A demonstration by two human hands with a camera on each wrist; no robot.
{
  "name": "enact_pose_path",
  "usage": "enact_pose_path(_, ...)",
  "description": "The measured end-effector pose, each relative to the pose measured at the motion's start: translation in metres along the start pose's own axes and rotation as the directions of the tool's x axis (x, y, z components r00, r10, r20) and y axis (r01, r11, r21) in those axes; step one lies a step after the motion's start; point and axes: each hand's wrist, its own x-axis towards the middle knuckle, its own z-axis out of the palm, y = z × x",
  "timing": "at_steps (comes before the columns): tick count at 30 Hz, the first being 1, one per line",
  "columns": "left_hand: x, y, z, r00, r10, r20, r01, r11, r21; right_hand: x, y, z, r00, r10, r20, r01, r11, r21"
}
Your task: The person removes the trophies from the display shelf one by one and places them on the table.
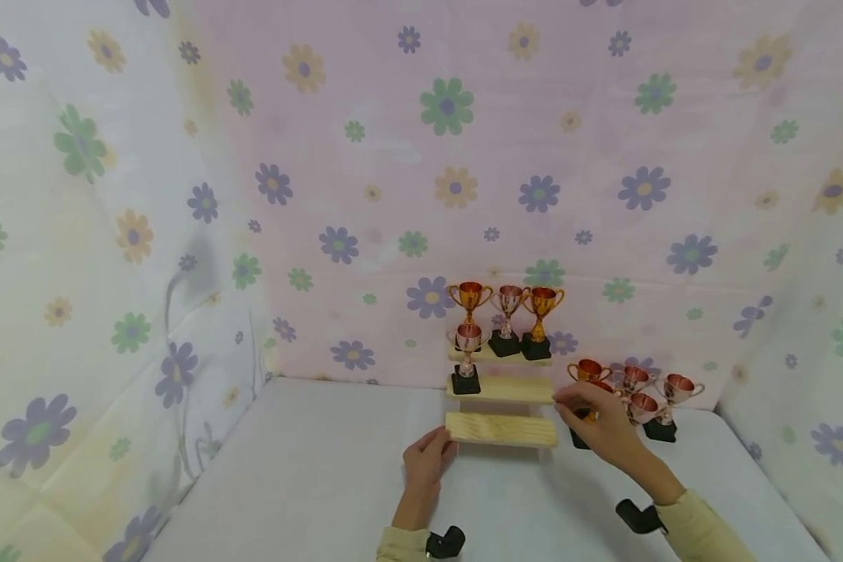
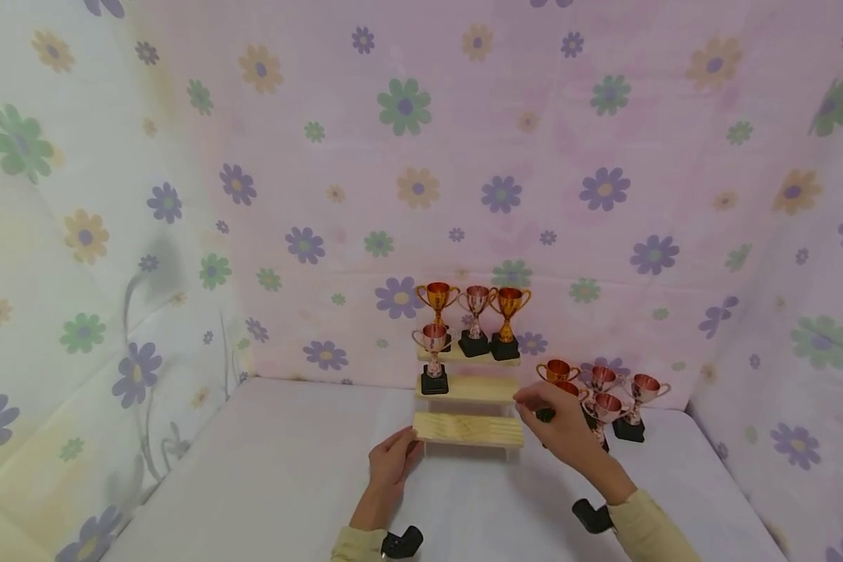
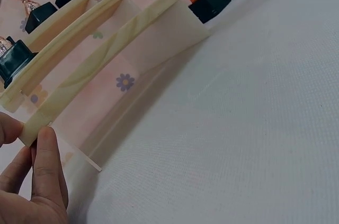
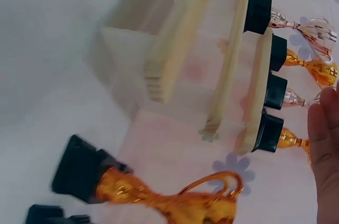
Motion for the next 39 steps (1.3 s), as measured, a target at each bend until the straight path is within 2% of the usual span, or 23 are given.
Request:
enact_pose_path(3, -0.002, 0.000, -0.001, 1.000, 0.002, -0.004, -0.002, 1.000, 0.001, 0.017, 0.002, 0.011, 0.999, -0.035, 0.016, 0.034, 0.999, 0.041)
enact_pose_path(6, -0.004, -0.002, -0.002, 1.000, -0.012, -0.004, 0.012, 1.000, -0.002, 0.029, 0.005, 0.023, 0.999, -0.007, 0.052, 0.004, 0.998, 0.063)
enact_pose_path(11, -0.003, -0.006, -0.003, 1.000, -0.018, -0.001, 0.018, 1.000, -0.015, 0.046, 0.003, 0.042, 0.985, 0.153, 0.082, -0.158, 0.985, 0.063)
enact_pose_path(15, 0.000, -0.008, -0.002, 1.000, -0.018, -0.002, 0.018, 0.999, -0.027, 0.059, -0.004, 0.052, 0.951, 0.296, 0.087, -0.300, 0.953, 0.045)
enact_pose_path(17, 0.000, -0.008, -0.001, 1.000, -0.012, 0.003, 0.012, 0.999, -0.031, 0.066, -0.006, 0.056, 0.936, 0.341, 0.093, -0.346, 0.937, 0.053)
enact_pose_path(21, -0.001, -0.007, 0.000, 1.000, -0.003, 0.011, 0.003, 1.000, -0.031, 0.076, -0.006, 0.065, 0.929, 0.358, 0.094, -0.367, 0.924, 0.108)
enact_pose_path(28, -0.003, -0.006, 0.000, 1.000, 0.004, 0.015, -0.004, 1.000, -0.028, 0.090, -0.008, 0.083, 0.933, 0.348, 0.095, -0.360, 0.898, 0.252)
enact_pose_path(31, -0.008, 0.003, 0.000, 0.999, 0.012, 0.032, -0.011, 0.999, -0.031, 0.096, -0.008, 0.092, 0.933, 0.349, 0.090, -0.359, 0.884, 0.298)
enact_pose_path(35, -0.007, 0.005, -0.001, 0.999, 0.022, 0.038, -0.021, 0.999, -0.037, 0.105, -0.010, 0.100, 0.922, 0.373, 0.103, -0.386, 0.866, 0.318)
enact_pose_path(37, 0.000, -0.002, -0.001, 0.999, 0.024, 0.026, -0.023, 0.999, -0.037, 0.108, -0.015, 0.103, 0.915, 0.388, 0.114, -0.403, 0.850, 0.339)
enact_pose_path(39, 0.001, -0.002, -0.001, 1.000, 0.024, 0.019, -0.023, 0.999, -0.033, 0.112, -0.023, 0.103, 0.913, 0.390, 0.117, -0.405, 0.845, 0.350)
